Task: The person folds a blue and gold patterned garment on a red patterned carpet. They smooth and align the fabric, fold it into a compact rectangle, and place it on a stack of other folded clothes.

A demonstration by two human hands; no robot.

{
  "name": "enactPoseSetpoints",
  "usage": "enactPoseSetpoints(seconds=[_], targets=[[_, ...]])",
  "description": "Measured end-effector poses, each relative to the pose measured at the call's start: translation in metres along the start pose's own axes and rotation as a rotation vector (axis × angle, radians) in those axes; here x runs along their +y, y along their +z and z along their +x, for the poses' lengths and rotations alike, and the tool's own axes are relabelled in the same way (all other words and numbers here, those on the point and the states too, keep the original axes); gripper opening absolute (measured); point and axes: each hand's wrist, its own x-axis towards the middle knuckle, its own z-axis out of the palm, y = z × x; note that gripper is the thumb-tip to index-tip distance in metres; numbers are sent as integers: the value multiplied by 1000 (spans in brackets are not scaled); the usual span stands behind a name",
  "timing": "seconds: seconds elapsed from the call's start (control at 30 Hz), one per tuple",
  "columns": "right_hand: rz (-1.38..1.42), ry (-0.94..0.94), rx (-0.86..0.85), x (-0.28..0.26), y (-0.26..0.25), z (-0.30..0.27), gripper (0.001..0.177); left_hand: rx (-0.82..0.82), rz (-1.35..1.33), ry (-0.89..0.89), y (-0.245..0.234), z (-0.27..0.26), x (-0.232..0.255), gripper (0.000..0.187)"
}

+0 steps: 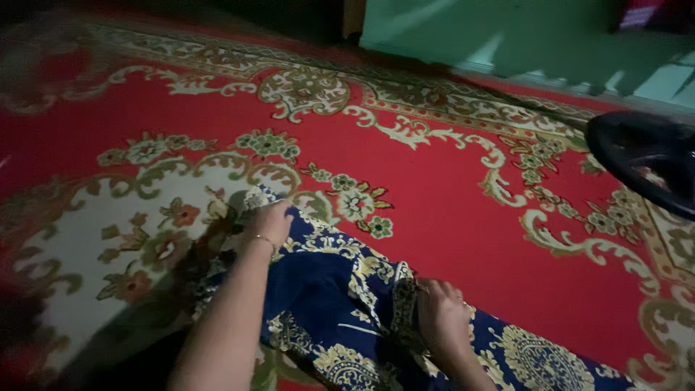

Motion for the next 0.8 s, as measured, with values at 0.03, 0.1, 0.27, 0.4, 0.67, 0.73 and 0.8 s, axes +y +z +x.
enactPoseSetpoints(seconds=[0.03, 0.1, 0.27, 0.4, 0.67, 0.73, 0.8], targets=[[-19, 42, -15, 9, -7, -2, 27, -42, -9, 8, 6, -2, 10, 41], [-51, 124, -42, 26, -16, -7, 31, -122, -21, 25, 21, -7, 28, 56], [-195, 190, -29, 69, -25, -35, 33, -201, 181, -136, 27, -15, 41, 37], [-317, 391, -105, 123, -28, -43, 32, -75, 186, -145, 18, -21, 57, 39], [-390, 367, -3, 192, -23, -47, 27, -285, 289, 173, 45, -76, 126, 32], [-430, 442, -41, 197, -23, -50, 29, -418, 350, 139, 62, -92, 130, 42], [-442, 559, -189, 195, -27, -51, 35, -322, 336, 88, 78, -98, 132, 45]])
